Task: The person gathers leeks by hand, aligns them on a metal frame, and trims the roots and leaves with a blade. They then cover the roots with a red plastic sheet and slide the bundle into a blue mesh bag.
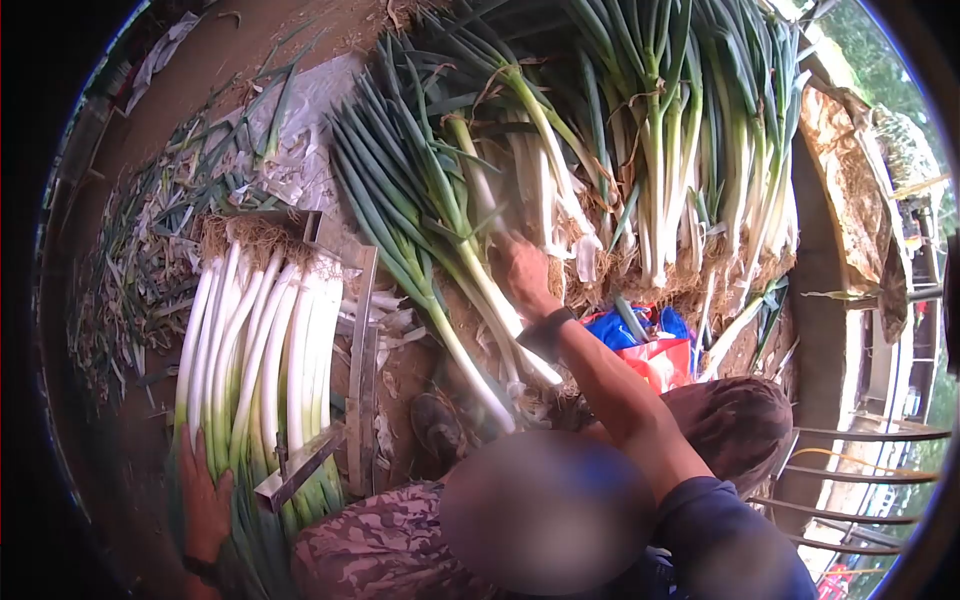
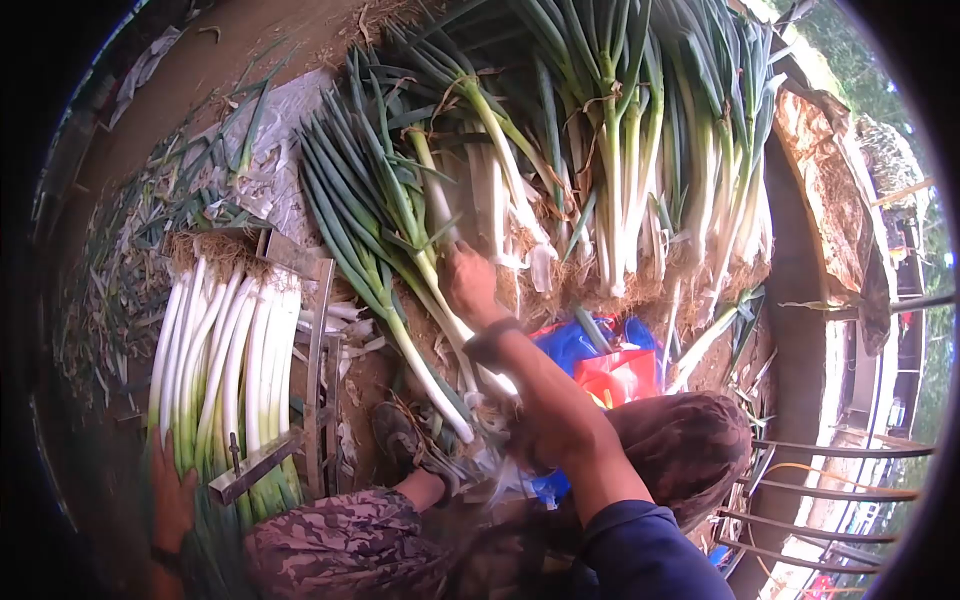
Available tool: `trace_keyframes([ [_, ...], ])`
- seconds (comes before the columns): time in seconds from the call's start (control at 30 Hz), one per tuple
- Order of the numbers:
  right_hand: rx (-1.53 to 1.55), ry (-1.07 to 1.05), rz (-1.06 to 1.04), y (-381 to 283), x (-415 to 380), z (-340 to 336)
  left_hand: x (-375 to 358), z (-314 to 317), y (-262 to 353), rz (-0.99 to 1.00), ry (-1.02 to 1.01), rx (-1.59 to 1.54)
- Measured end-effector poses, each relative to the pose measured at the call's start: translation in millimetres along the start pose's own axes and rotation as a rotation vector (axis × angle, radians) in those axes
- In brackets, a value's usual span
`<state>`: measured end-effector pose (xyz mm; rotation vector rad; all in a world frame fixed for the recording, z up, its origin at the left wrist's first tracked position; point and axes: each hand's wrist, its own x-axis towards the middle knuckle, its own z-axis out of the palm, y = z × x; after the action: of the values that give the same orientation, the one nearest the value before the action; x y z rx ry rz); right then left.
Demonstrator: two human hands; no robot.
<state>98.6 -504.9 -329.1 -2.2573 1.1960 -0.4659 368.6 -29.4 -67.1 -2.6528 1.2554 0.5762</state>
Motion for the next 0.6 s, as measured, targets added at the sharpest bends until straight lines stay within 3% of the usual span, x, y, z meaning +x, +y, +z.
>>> trace_keyframes([
  [0.1,-0.099,0.156,-0.14,-5.1,45.1,-34.0,0.5,0.6,-3.5,-0.009,-0.015,0.014],
  [0.17,-0.162,0.224,-0.075,-6.3,68.6,-65.2,2.2,0.7,-5.7,0.008,0.0,0.015],
  [0.23,-0.37,0.361,-0.037,50.8,99.1,-60.3,2.9,1.0,-3.2,-0.023,-0.018,-0.007],
  [0.3,-0.379,0.158,-0.002,100.9,103.9,-60.1,1.8,5.5,-7.6,-0.017,-0.007,0.005],
  [0.37,-0.374,-0.068,0.067,90.9,118.7,-84.4,1.5,5.3,-7.7,-0.009,0.005,0.02],
  [0.43,-0.166,-0.245,0.164,80.4,132.7,-109.6,-0.1,5.0,-6.4,0.012,0.026,0.007],
  [0.47,0.209,-0.291,-0.003,110.2,149.9,-110.1,-0.9,8.0,-9.2,0.009,0.024,0.003],
  [0.5,0.62,-0.239,0.255,67.1,138.5,-129.2,-1.3,12.5,-12.5,0.01,0.053,0.007],
  [0.57,0.716,-0.168,0.24,48.2,132.6,-141.7,-1.5,17.7,-14.8,0.016,0.071,0.01],
  [0.6,0.457,-0.151,0.202,74.7,144.2,-133.9,-1.2,17.1,-15.5,0.014,0.07,0.018],
])
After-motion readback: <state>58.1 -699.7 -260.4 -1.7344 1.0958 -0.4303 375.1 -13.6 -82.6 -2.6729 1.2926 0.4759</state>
